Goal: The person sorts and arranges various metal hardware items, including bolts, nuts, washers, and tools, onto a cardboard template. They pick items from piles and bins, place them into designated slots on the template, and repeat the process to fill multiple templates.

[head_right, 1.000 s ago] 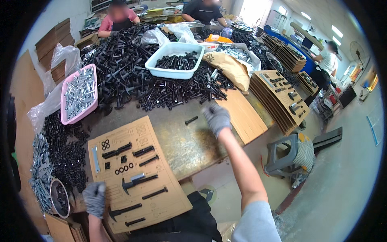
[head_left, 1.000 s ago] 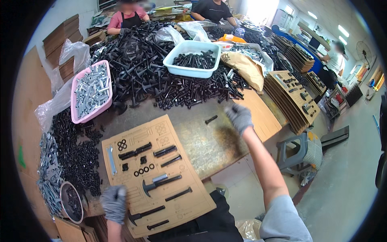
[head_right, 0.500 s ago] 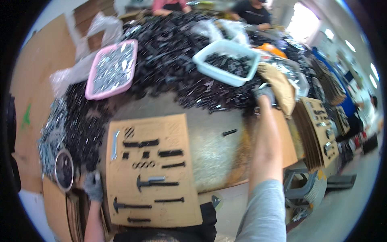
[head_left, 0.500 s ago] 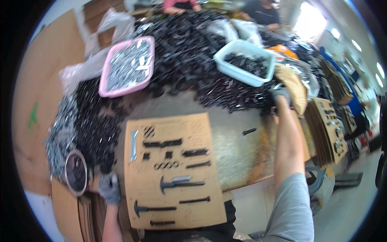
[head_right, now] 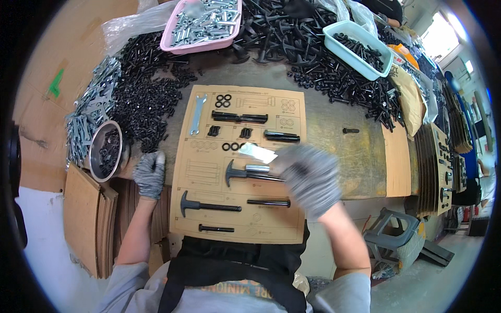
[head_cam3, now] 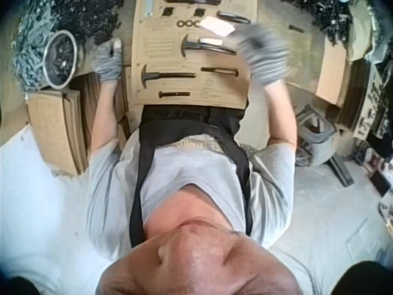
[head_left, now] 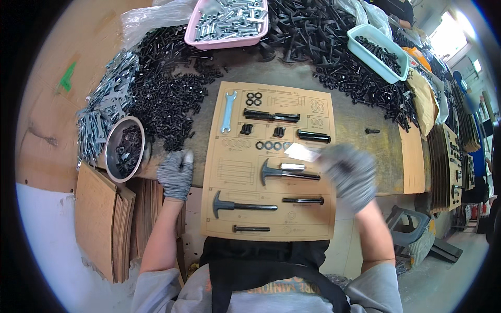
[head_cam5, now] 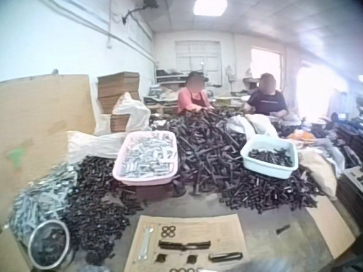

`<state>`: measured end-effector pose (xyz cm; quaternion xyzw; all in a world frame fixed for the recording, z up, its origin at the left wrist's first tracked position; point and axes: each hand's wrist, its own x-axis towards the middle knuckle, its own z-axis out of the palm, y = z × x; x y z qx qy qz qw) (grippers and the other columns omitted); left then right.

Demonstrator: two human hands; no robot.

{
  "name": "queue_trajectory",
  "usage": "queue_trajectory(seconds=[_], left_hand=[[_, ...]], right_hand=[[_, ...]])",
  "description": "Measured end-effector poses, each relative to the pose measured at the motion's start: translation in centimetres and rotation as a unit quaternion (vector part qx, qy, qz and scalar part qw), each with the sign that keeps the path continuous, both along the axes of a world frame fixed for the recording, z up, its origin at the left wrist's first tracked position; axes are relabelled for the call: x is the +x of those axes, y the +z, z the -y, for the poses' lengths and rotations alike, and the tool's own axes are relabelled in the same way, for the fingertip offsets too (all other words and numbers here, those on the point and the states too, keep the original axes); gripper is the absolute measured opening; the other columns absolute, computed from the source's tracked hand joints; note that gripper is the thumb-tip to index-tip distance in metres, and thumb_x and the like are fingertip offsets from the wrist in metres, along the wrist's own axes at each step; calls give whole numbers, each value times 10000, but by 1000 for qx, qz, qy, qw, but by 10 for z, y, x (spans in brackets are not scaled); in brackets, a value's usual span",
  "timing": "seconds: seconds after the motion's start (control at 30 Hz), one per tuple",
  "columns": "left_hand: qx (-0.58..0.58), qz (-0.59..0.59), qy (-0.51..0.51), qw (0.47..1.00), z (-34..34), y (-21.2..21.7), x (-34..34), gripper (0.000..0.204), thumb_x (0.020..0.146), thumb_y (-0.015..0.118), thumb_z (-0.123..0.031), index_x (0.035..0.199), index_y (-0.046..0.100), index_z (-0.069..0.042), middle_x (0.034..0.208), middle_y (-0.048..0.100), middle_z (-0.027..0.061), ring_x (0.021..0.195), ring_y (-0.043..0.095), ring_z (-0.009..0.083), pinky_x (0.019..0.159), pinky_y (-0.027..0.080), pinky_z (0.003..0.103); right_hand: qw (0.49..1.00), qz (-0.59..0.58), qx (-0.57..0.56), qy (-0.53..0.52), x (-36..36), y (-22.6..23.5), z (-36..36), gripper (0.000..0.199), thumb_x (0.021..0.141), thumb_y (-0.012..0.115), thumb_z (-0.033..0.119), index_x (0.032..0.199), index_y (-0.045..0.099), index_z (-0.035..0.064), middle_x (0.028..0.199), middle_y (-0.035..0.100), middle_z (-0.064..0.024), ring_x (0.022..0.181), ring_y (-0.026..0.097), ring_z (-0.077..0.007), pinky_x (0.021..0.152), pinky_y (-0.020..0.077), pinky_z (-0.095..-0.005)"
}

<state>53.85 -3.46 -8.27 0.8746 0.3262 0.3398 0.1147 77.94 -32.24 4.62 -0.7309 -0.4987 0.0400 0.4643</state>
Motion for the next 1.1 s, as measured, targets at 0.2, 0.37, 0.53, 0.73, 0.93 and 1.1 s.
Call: queue_trajectory(seconds=[0.2,0.37,0.53,0.73,0.93,1.1], left_hand=[[26,39,-37,998,2,-1,10,137,824,675,-201,833,678,-64,754,651,117,671,620,298,629,495,384],[-2,48,-43,998,3,1,10,134,820,681,-185,841,676,-53,780,664,123,680,627,287,647,501,364],[-303,17,-39,952,-8,19,10,156,843,660,-180,872,680,-28,847,683,130,761,656,265,713,515,343],[-154,-82,-319,932,40,77,75,221,877,597,-237,977,695,-66,898,679,118,833,641,270,786,509,363],[-77,-225,-322,916,55,75,106,250,867,600,-287,1012,702,-111,929,676,81,894,627,261,838,493,374],[-55,-258,-314,912,54,71,109,259,874,588,-288,1035,700,-118,916,673,86,888,627,259,830,492,373]], right_hand=[[992,36,-98,69,-83,-33,-35,86,766,680,104,850,674,85,719,632,-99,688,633,-281,617,506,-370],[970,124,-193,84,-90,-44,-41,121,808,649,125,907,683,64,801,665,-103,734,653,-275,654,527,-356],[960,238,-143,44,-68,-31,-28,157,806,619,152,929,677,71,877,675,-98,778,653,-262,674,531,-356],[958,177,-205,-90,0,-35,-19,115,818,631,79,918,688,84,920,651,-133,780,636,-305,682,528,-362],[926,244,-286,-38,3,-45,-39,214,828,612,154,1027,691,144,1033,640,-116,912,636,-282,780,526,-371],[911,225,-345,-16,-1,-42,-47,245,845,598,189,1069,689,148,1077,636,-141,927,637,-278,788,523,-367]])
